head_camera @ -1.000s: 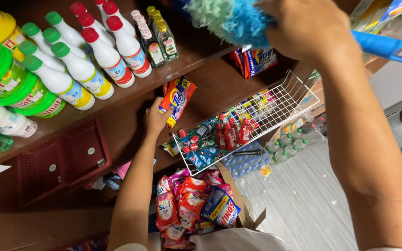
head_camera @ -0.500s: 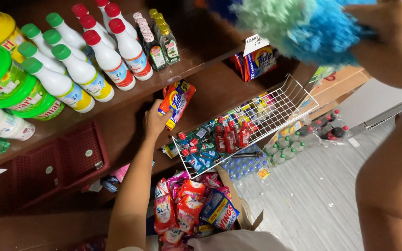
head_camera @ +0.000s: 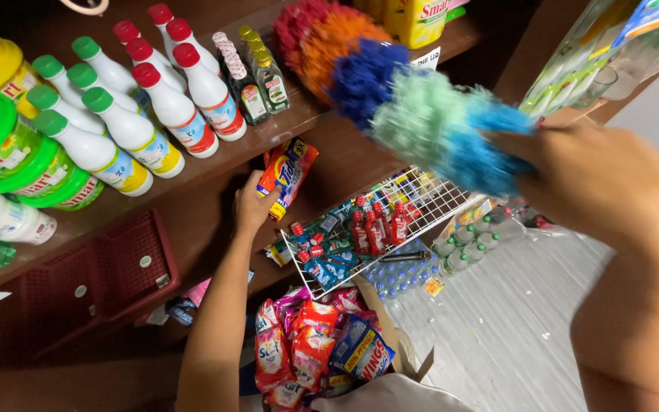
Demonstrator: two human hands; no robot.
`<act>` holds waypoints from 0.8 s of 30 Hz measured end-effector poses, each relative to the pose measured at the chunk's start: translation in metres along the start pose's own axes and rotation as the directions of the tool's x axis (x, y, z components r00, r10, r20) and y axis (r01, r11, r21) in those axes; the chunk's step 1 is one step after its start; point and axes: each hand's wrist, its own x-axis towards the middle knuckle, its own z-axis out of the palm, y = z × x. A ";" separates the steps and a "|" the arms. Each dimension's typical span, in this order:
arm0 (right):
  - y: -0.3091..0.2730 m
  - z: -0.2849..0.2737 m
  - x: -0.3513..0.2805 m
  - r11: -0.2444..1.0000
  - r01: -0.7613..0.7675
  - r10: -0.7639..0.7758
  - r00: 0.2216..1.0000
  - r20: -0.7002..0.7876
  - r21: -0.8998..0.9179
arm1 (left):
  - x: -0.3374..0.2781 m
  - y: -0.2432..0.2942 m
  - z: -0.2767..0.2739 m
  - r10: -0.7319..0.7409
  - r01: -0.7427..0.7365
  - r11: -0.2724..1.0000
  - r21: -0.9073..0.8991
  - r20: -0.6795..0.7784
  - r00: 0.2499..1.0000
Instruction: Dusting and organizing products on shelves in a grocery store.
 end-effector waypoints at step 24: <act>-0.038 0.010 -0.020 0.999 0.038 -0.038 0.999 -0.017 0.021 | 0.001 -0.004 0.001 -0.009 0.009 1.000 -0.009 0.006 1.000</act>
